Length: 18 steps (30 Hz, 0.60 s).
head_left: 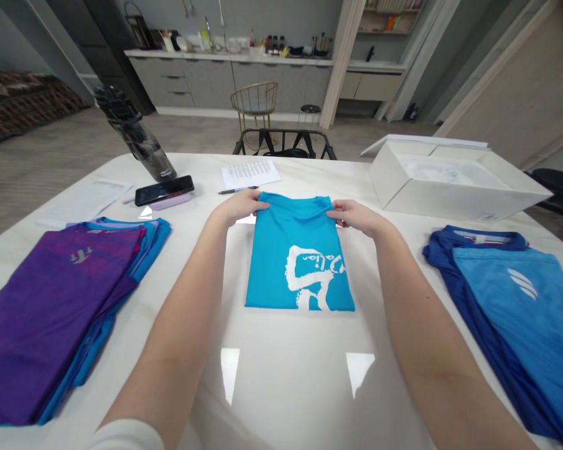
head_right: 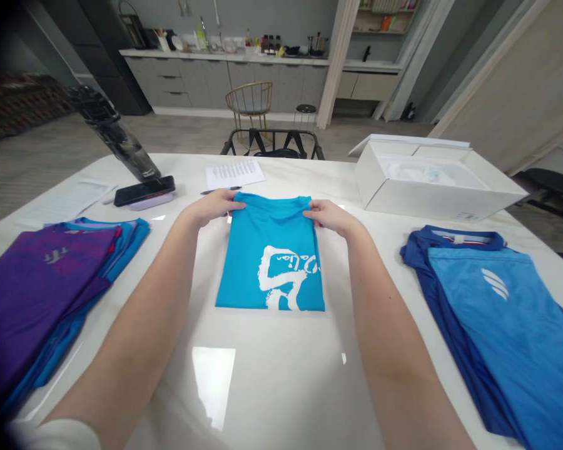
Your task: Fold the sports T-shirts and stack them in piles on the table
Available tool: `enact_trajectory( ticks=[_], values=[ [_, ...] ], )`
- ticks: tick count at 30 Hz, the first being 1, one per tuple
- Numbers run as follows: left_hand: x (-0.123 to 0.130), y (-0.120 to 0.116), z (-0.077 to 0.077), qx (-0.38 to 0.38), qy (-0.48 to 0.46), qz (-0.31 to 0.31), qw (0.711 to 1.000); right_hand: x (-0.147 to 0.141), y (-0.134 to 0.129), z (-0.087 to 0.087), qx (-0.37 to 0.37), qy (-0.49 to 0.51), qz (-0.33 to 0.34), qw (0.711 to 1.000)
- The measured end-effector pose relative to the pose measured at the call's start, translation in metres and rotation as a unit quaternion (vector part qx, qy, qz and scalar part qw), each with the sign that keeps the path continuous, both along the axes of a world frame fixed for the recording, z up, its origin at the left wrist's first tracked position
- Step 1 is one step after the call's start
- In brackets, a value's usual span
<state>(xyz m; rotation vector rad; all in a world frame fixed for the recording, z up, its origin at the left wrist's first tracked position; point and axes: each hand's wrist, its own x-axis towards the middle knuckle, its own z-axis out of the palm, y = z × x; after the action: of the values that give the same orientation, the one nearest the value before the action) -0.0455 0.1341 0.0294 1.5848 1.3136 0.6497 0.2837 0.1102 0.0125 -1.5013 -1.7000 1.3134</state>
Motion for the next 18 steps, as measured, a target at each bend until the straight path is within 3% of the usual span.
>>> enact_trajectory(
  ticks=[4,6,8,10,12,15,18],
  values=[
    [0.007,0.012,-0.017,0.093,-0.066,0.153,0.982,-0.011,0.013,-0.018,0.114,0.104,-0.168,0.974],
    [0.014,0.017,-0.032,0.127,-0.027,0.214,0.968,-0.015,0.021,-0.033,0.150,0.094,-0.237,0.955],
    [0.023,0.017,-0.044,0.179,0.038,0.219,0.958,-0.016,0.024,-0.044,0.188,0.050,-0.255,0.947],
    [0.035,0.013,-0.050,0.245,0.106,0.159,0.950,-0.019,0.024,-0.050,0.243,-0.011,-0.226,0.943],
    [0.048,0.007,-0.053,0.286,0.166,0.057,0.942,-0.027,0.020,-0.050,0.294,-0.079,-0.166,0.938],
    [0.067,-0.005,-0.058,0.271,0.249,-0.082,0.926,-0.045,0.010,-0.052,0.303,-0.179,-0.038,0.935],
    [0.079,-0.016,-0.067,0.232,0.333,-0.119,0.906,-0.063,0.000,-0.059,0.269,-0.289,0.061,0.917]
  ],
)
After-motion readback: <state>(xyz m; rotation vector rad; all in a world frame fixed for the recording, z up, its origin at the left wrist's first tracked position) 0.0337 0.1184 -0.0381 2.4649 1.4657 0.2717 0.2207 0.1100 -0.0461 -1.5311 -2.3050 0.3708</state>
